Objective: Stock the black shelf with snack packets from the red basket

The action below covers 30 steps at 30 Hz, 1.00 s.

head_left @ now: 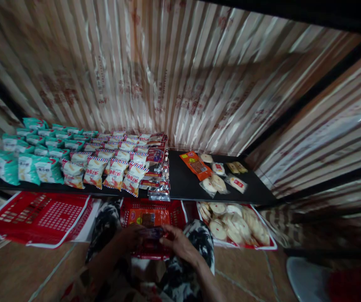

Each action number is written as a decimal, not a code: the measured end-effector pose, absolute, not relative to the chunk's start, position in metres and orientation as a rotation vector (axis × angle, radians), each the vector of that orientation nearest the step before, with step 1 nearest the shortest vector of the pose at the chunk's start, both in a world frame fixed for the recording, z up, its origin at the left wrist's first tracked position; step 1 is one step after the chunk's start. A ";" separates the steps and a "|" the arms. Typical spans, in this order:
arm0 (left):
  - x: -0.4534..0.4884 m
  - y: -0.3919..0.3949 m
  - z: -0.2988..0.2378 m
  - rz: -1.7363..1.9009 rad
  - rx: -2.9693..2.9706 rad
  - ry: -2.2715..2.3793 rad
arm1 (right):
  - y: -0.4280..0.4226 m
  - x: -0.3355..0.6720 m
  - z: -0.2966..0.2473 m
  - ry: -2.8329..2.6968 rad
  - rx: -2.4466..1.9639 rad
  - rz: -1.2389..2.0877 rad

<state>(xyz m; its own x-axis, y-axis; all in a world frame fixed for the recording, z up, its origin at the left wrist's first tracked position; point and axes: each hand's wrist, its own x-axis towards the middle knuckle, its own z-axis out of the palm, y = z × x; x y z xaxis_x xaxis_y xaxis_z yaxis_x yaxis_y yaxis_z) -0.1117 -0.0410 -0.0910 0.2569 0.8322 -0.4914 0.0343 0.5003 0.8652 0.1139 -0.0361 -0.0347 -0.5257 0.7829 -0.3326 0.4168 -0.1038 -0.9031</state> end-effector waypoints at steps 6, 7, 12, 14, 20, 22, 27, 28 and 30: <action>-0.095 -0.040 -0.080 0.686 0.640 1.075 | -0.037 0.106 -0.043 -1.635 -1.210 1.789; -0.090 -0.037 -0.079 0.706 0.574 1.058 | -0.036 0.105 -0.045 -1.610 -1.255 1.736; -0.080 -0.020 -0.067 0.792 0.476 1.053 | -0.024 0.104 -0.041 -1.537 -1.302 1.530; -0.082 -0.016 -0.057 0.804 0.476 1.042 | -0.018 0.106 -0.033 -1.483 -1.288 1.531; -0.081 -0.014 -0.024 0.785 0.781 1.068 | -0.002 0.108 -0.007 -1.342 -1.343 1.472; -0.077 -0.013 -0.016 0.767 0.881 1.132 | 0.002 0.106 0.000 -1.298 -1.336 1.475; -0.069 -0.002 -0.007 0.945 0.895 1.162 | 0.009 0.100 0.012 -1.257 -1.274 1.466; -0.069 0.001 -0.006 0.966 0.879 1.154 | 0.010 0.099 0.013 -1.260 -1.253 1.456; -0.071 0.008 -0.005 0.995 0.847 1.164 | 0.014 0.096 0.013 -1.277 -1.208 1.427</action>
